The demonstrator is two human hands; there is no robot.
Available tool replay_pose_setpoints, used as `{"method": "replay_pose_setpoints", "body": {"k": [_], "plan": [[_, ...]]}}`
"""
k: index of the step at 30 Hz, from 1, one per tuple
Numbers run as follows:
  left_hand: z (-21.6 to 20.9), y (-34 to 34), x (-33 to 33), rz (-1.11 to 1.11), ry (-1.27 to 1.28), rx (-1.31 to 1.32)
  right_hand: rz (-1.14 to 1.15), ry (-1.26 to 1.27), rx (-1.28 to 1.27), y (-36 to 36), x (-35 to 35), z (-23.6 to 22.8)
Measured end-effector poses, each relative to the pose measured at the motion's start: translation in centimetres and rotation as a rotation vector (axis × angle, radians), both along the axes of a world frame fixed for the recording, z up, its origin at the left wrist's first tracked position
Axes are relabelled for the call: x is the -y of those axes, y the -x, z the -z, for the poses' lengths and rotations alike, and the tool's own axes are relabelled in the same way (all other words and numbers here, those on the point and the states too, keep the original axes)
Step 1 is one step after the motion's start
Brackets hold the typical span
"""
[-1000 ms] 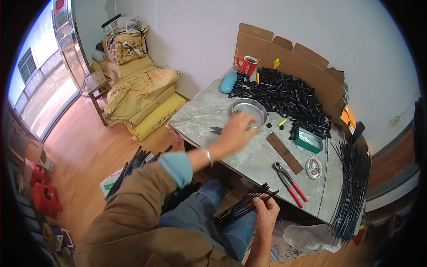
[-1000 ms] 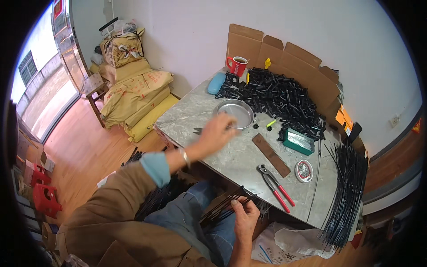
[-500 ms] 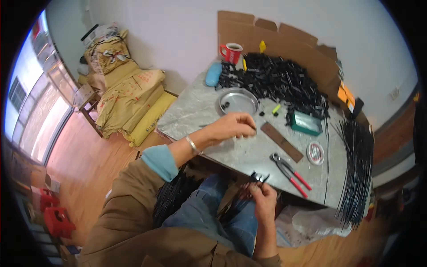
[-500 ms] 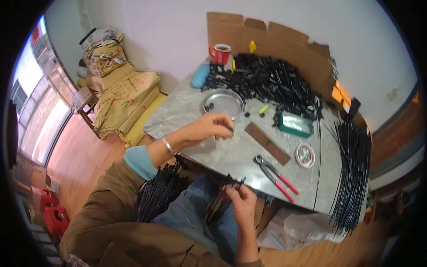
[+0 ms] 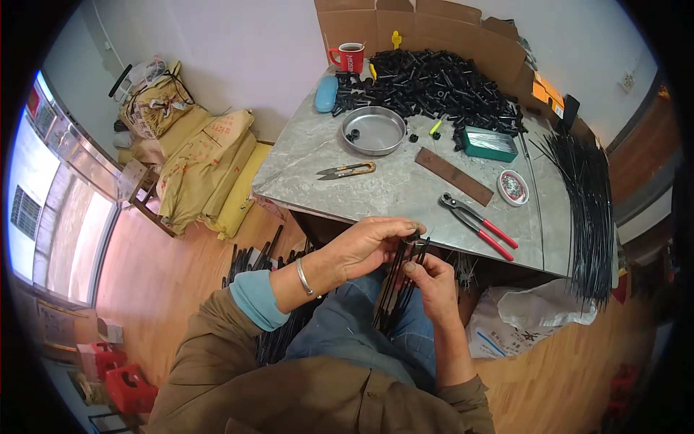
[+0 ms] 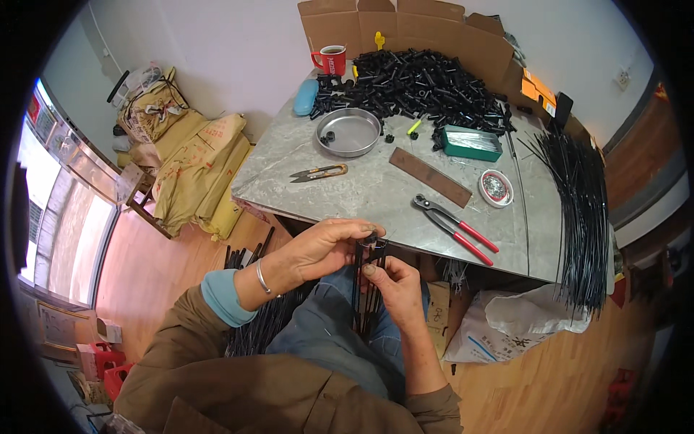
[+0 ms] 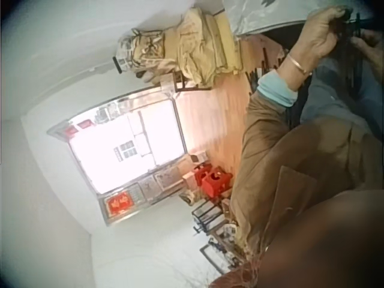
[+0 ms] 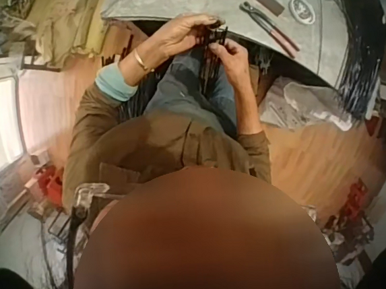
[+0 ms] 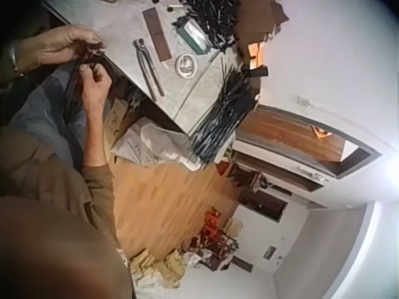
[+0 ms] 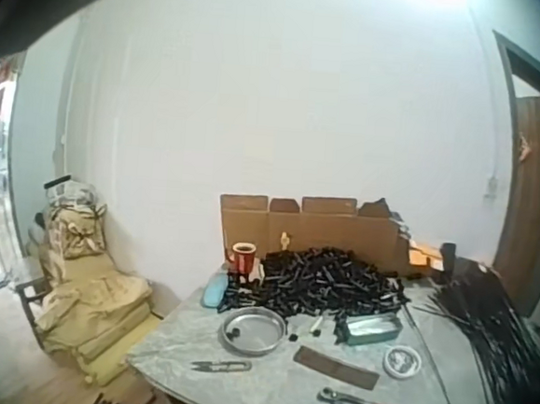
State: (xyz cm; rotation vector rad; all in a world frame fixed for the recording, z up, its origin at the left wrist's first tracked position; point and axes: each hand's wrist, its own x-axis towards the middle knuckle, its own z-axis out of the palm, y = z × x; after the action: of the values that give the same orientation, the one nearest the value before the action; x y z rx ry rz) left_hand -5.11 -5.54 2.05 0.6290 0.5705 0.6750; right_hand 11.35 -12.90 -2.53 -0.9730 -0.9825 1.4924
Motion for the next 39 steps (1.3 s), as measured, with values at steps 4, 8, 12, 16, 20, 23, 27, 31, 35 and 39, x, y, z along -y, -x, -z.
{"method": "replay_pose_setpoints", "body": {"k": [4, 8, 12, 16, 20, 23, 27, 31, 35, 39], "plan": [[0.0, 0.0, 0.6, -0.015, -0.013, -0.033, 0.01, -0.007, -0.011, 0.3, 0.6, -0.8], [0.1, -0.4, 0.6, -0.026, -0.006, -0.029, 0.019, -0.008, -0.002, -0.2, 0.6, -0.4], [-0.1, -0.9, 0.9, -0.053, -0.02, -0.046, 0.018, -0.032, -0.001, -0.5, 0.7, -0.1], [-0.2, -1.0, 0.9, -0.035, -0.032, -0.071, 0.011, -0.03, 0.018, -0.7, 0.6, -0.2], [-0.9, -1.3, 1.2, -0.043, -0.071, -0.115, 0.024, -0.013, 0.025, -0.7, 0.7, -0.1], [-1.0, -1.3, 1.3, -0.038, -0.125, -0.152, 0.037, -0.002, 0.036, -0.5, 0.8, -0.3], [-1.0, -1.3, 0.7, -0.041, -0.157, -0.149, 0.04, -0.001, 0.029, -0.5, 0.9, -0.5], [-1.5, -1.1, 0.4, -0.026, -0.174, -0.158, 0.069, 0.013, 0.047, -0.7, 1.0, -0.5], [-2.1, -0.6, 0.6, 0.08, -0.209, -0.191, 0.029, -0.001, 0.035, -0.8, 0.9, 0.0], [-2.0, -0.7, 0.6, 0.045, -0.15, -0.156, 0.024, 0.004, 0.005, -0.6, 1.0, -0.1]]}}
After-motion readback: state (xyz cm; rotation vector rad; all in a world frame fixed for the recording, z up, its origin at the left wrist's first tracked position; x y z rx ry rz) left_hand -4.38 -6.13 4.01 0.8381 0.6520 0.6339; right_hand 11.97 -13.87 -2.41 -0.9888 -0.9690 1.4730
